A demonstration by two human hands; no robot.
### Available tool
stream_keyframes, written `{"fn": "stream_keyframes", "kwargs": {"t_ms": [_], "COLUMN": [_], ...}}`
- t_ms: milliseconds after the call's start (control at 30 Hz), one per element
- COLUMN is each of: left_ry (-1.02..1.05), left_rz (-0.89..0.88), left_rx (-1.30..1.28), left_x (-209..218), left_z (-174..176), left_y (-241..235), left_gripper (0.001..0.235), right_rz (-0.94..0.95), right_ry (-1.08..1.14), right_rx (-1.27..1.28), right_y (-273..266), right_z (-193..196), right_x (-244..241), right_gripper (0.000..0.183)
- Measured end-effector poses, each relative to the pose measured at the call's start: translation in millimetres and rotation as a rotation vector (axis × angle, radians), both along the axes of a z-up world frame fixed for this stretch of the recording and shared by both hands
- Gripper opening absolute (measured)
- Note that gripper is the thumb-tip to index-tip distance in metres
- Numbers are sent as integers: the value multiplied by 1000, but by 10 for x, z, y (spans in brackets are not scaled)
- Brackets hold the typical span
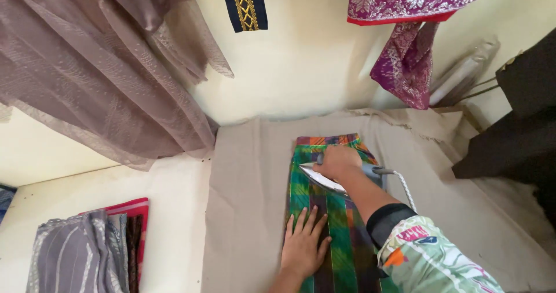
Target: The person irons a green plaid woven skirt on a padded ironing board, smoothing it with one hand while moving a clothes iron over the fabric. They lift and reposition the skirt, iron the other side, fold it in sections, and place the folded skirt on a nearby table.
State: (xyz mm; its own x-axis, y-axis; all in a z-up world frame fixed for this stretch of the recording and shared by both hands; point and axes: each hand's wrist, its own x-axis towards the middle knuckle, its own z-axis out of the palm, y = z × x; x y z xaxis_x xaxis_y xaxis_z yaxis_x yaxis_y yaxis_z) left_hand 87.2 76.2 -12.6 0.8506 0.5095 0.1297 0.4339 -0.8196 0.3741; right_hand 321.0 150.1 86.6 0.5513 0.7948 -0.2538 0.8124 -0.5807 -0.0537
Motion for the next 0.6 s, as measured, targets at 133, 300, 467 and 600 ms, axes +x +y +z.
{"fn": "stream_keyframes", "kwargs": {"t_ms": [133,300,467,600], "left_ry": [107,-15,-14,-15], "left_rz": [-55,-93,-65,-27], "left_rx": [-23,73,128,215], "left_x": [-212,-673,-873,-840], "left_z": [-26,-229,-400,-602], "left_y": [-126,-418,-472,-454], "left_gripper": [62,73,76,78], "right_rz": [39,151,118,91], "right_ry": [-35,-96,-45,-78], "right_rx": [-29,23,29,29], "right_y": [-390,-918,-1389,-1762], "right_z": [-41,-181,-137,-156], "right_x": [-162,-499,-1035,-1277], "right_gripper": [52,53,51,54]}}
